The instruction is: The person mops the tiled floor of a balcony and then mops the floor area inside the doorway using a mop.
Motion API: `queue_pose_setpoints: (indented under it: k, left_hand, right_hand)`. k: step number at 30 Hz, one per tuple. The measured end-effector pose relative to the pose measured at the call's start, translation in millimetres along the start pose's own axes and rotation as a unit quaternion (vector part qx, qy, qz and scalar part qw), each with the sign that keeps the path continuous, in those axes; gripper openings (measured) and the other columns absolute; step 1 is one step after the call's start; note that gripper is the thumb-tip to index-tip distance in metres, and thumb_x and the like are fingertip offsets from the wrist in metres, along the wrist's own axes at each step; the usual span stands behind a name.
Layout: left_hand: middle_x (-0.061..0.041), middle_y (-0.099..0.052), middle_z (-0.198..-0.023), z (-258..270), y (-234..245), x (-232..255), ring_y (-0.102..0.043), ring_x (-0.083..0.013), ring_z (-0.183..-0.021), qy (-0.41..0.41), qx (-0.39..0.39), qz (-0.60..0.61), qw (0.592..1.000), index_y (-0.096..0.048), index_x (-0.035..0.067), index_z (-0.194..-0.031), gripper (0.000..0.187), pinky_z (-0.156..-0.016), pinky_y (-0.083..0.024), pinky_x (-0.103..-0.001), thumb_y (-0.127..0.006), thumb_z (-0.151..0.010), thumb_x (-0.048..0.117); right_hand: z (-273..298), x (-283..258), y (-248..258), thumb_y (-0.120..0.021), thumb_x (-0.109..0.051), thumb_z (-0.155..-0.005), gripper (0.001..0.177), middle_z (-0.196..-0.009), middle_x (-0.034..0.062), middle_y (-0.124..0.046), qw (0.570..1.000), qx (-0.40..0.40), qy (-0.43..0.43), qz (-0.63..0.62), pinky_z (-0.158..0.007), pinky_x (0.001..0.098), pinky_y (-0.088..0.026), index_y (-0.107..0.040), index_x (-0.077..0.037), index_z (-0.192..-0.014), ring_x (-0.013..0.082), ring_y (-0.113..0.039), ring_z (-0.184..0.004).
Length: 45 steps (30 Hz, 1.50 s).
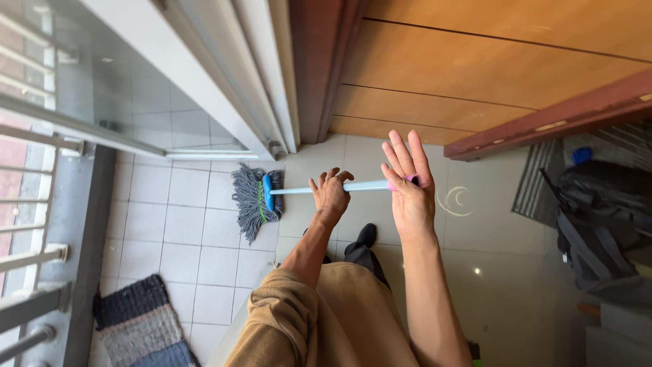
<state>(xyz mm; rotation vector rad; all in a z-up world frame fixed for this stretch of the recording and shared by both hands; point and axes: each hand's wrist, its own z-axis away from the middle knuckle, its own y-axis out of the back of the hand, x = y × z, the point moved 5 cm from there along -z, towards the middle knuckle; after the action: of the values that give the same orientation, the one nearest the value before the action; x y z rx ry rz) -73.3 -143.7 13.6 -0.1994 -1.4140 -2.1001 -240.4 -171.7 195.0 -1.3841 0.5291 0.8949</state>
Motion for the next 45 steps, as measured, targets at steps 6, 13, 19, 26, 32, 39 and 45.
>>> queue_pose_setpoints:
  k: [6, 13, 19, 26, 32, 39, 45]
  left_hand:
    - [-0.003, -0.05, -0.151, -8.0, 22.0, -11.2, -0.037, -0.0345, -0.144, 0.045, 0.042, 0.028, 0.998, -0.073, 0.031, -0.117, 0.046, -0.12, -0.011, -0.068, -0.071, -0.081, 0.002]
    - [-0.003, -0.049, -0.152, -7.5, 37.2, -55.9, -0.036, -0.0368, -0.145, 0.104, 0.059, 0.046, 0.992, -0.073, 0.033, -0.116, 0.044, -0.119, -0.01, -0.069, -0.07, -0.083, 0.003]
    - [-0.001, -0.051, -0.151, 15.8, 55.0, -133.0, -0.039, -0.034, -0.146, 0.177, 0.08, 0.017, 0.981, -0.069, 0.035, -0.121, 0.05, -0.122, -0.013, -0.066, -0.074, -0.08, 0.007]
    - [-0.007, -0.05, -0.152, 48.3, 62.9, -213.2, -0.036, -0.041, -0.145, 0.25, 0.146, 0.012, 0.957, -0.067, 0.033, -0.125, 0.048, -0.118, -0.015, -0.07, -0.075, -0.083, 0.013]
    - [-0.013, -0.041, -0.157, 59.3, 59.9, -203.6, -0.03, -0.0473, -0.146, 0.26, 0.145, 0.013, 0.955, -0.065, 0.031, -0.131, 0.052, -0.115, -0.015, -0.072, -0.073, -0.084, 0.012]
    - [-0.013, -0.034, -0.163, 36.4, 37.9, -95.1, -0.024, -0.0453, -0.151, 0.146, 0.145, 0.03, 0.978, -0.068, 0.032, -0.132, 0.061, -0.118, -0.013, -0.071, -0.065, -0.082, -0.003]
    - [-0.01, -0.032, -0.163, 34.5, 3.2, 12.5, -0.02, -0.0437, -0.151, 0.076, 0.08, 0.018, 0.994, -0.069, 0.031, -0.129, 0.063, -0.12, -0.01, -0.071, -0.067, -0.078, -0.006]
  right_hand:
    - [-20.0, 5.7, -27.7, -0.053, 0.005, -0.095, 0.079, -0.171, 0.0152, -0.03, 0.998, -0.049, -0.02, 0.017, -0.126, 0.0538, -0.025, -0.024, -0.017, -0.165, 0.0334, -0.03, -0.159]
    - [-29.9, 39.2, -53.0, -0.054, 0.006, -0.094, 0.079, -0.169, 0.0162, -0.033, 0.995, -0.092, -0.042, 0.016, -0.126, 0.0554, -0.026, -0.026, -0.016, -0.164, 0.0341, -0.034, -0.157]
    - [-17.0, 99.1, -89.5, -0.055, 0.008, -0.094, 0.074, -0.166, 0.0185, -0.038, 0.988, -0.134, -0.068, 0.043, -0.126, 0.0441, -0.031, -0.034, -0.012, -0.161, 0.0344, -0.039, -0.154]
    - [14.7, 134.2, -137.4, -0.058, 0.001, -0.096, 0.069, -0.161, 0.0186, -0.042, 0.959, -0.216, -0.156, 0.098, -0.124, 0.0446, -0.032, -0.033, -0.011, -0.159, 0.0338, -0.037, -0.153]
    - [27.5, 123.0, -131.6, -0.058, -0.004, -0.097, 0.071, -0.16, 0.0201, -0.043, 0.956, -0.207, -0.186, 0.094, -0.122, 0.0434, -0.031, -0.027, -0.008, -0.161, 0.0333, -0.038, -0.152]
    - [6.4, 47.6, -66.6, -0.058, -0.014, -0.1, 0.069, -0.159, 0.0219, -0.047, 0.987, -0.085, -0.101, 0.095, -0.118, 0.0457, -0.031, -0.029, -0.001, -0.161, 0.0329, -0.045, -0.149]
    - [9.9, -33.7, 9.3, -0.061, -0.02, -0.1, 0.071, -0.155, 0.0231, -0.048, 0.998, -0.02, -0.04, 0.042, -0.122, 0.0506, -0.032, -0.029, -0.001, -0.16, 0.0345, -0.046, -0.147]
